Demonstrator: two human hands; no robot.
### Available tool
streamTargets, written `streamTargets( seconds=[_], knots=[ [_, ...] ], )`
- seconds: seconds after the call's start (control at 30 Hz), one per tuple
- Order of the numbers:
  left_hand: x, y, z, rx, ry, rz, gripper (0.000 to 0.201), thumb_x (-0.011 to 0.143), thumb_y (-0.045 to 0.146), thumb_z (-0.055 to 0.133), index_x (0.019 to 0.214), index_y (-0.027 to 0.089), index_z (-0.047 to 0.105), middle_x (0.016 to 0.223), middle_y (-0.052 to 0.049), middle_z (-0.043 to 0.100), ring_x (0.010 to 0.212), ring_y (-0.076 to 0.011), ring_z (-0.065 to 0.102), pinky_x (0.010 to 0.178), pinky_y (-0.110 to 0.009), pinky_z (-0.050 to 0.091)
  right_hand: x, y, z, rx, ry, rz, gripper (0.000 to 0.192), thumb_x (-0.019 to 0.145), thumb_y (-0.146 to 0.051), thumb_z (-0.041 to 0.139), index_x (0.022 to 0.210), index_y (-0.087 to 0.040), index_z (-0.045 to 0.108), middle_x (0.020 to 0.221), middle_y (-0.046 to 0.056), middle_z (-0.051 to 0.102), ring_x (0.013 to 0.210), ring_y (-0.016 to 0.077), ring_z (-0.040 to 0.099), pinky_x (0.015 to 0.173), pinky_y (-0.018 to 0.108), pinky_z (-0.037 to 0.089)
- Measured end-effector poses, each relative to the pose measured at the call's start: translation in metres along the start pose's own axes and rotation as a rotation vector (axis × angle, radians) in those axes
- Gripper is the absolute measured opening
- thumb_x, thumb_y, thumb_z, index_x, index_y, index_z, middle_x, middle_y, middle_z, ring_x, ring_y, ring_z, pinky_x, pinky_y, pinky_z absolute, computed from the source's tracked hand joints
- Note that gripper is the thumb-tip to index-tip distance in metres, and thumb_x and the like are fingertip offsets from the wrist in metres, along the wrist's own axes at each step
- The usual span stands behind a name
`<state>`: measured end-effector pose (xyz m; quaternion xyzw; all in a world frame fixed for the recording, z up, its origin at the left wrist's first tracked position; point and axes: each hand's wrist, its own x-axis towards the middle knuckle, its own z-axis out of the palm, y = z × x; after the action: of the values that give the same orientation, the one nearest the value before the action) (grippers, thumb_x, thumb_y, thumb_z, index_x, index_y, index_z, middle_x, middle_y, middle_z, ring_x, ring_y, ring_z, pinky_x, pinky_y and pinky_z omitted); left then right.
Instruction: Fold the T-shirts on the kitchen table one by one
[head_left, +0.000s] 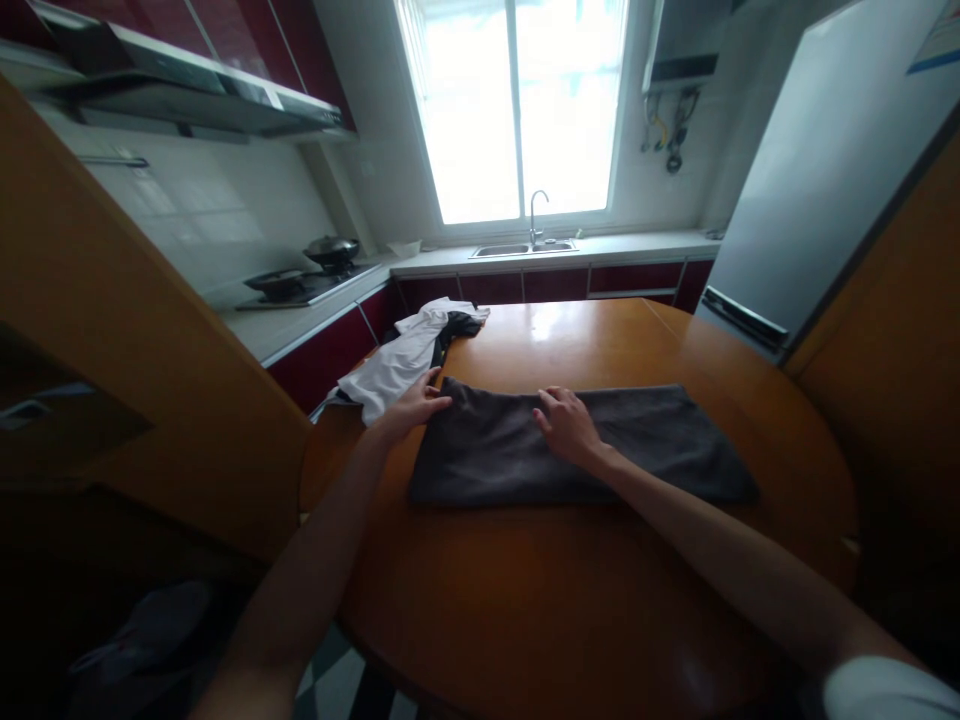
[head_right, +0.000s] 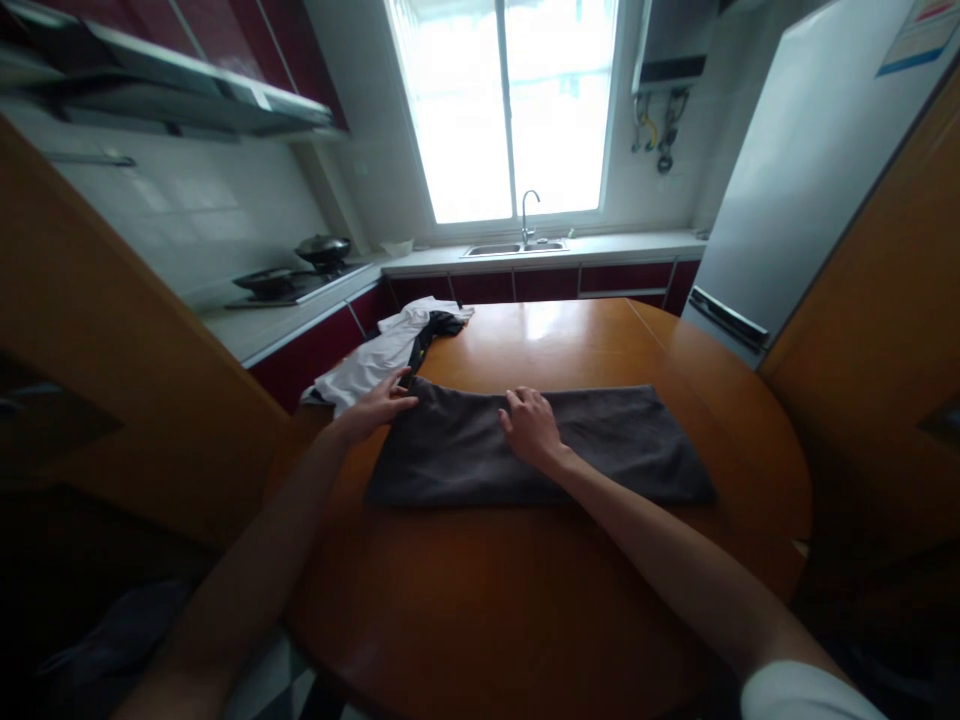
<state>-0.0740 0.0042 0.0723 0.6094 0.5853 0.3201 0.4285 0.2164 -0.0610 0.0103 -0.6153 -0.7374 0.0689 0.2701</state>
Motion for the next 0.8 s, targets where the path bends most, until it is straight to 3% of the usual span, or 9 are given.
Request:
streamTargets(
  seconds=[0.07, 0.13, 0.23, 0.33, 0.57, 0.73, 0.8],
  knots=[
    [0.0, 0.018, 0.004, -0.007, -0.026, 0.041, 0.087, 0.081, 0.027, 0.075, 0.157, 0.026, 0.032, 0.104, -0.005, 0.062, 0.076, -0.0138, 0.064, 0.058, -0.02, 0.05, 0.0, -0.014, -0.004, 0.216, 0.008, -0.009, 0.04, 0.099, -0.034, 0.048, 0.128, -0.016, 0.068, 0.123, 0.014, 0.069, 0.115, 0.0248, 0.063, 0.103, 0.036, 0.046],
    [0.001, 0.038, 0.014, 0.002, -0.06, 0.076, 0.086, 0.082, 0.027, 0.077, 0.156, 0.027, 0.034, 0.103, -0.004, 0.061, 0.073, -0.0131, 0.063, 0.057, -0.02, 0.049, 0.001, -0.029, -0.004, 0.476, -0.062, 0.009, 0.035, 0.097, -0.035, 0.052, 0.119, -0.016, 0.072, 0.1, 0.009, 0.074, 0.09, 0.0211, 0.069, 0.085, 0.033, 0.054],
    [0.001, 0.067, 0.04, -0.031, -0.125, 0.102, 0.089, 0.079, 0.027, 0.081, 0.155, 0.029, 0.035, 0.1, -0.004, 0.063, 0.072, -0.0133, 0.064, 0.058, -0.021, 0.051, 0.0, -0.046, -0.005, 0.854, -0.172, 0.076, 0.038, 0.096, -0.041, 0.055, 0.121, -0.016, 0.069, 0.085, 0.003, 0.071, 0.062, 0.0146, 0.063, 0.058, 0.027, 0.053],
    [-0.002, 0.084, 0.072, -0.183, -0.238, 0.095, 0.092, 0.078, 0.029, 0.084, 0.155, 0.028, 0.033, 0.101, -0.006, 0.065, 0.073, -0.0151, 0.067, 0.061, -0.024, 0.055, -0.004, -0.052, -0.016, 1.092, -0.182, 0.195, 0.039, 0.097, -0.049, 0.054, 0.114, -0.016, 0.068, 0.08, 0.002, 0.068, 0.053, 0.0119, 0.059, 0.047, 0.023, 0.048],
    [-0.013, 0.076, 0.131, -0.64, -0.37, -0.012, 0.076, 0.094, 0.024, 0.066, 0.157, 0.02, 0.025, 0.112, -0.014, 0.07, 0.08, -0.0203, 0.073, 0.079, -0.039, 0.062, -0.01, -0.012, -0.056, 1.063, -0.113, 0.496, 0.046, 0.091, -0.059, 0.064, 0.084, -0.013, 0.069, 0.062, 0.001, 0.063, 0.049, 0.0104, 0.055, 0.042, 0.019, 0.041],
    [-0.021, 0.067, 0.156, -0.827, -0.426, -0.07, 0.067, 0.096, 0.013, 0.051, 0.157, 0.019, 0.022, 0.121, -0.017, 0.071, 0.093, -0.0197, 0.074, 0.089, -0.038, 0.06, -0.011, 0.021, -0.06, 1.03, -0.109, 0.544, 0.031, 0.079, -0.042, 0.082, 0.086, -0.013, 0.073, 0.066, 0.002, 0.067, 0.051, 0.0097, 0.056, 0.044, 0.019, 0.041],
    [-0.018, 0.065, 0.161, -0.826, -0.451, -0.045, 0.063, 0.094, 0.013, 0.052, 0.153, 0.017, 0.03, 0.122, -0.018, 0.071, 0.094, -0.0206, 0.075, 0.09, -0.039, 0.059, -0.011, 0.029, -0.063, 1.03, -0.116, 0.561, 0.022, 0.078, -0.032, 0.081, 0.086, -0.013, 0.074, 0.068, 0.002, 0.069, 0.053, 0.0105, 0.057, 0.047, 0.02, 0.044]
  ],
)
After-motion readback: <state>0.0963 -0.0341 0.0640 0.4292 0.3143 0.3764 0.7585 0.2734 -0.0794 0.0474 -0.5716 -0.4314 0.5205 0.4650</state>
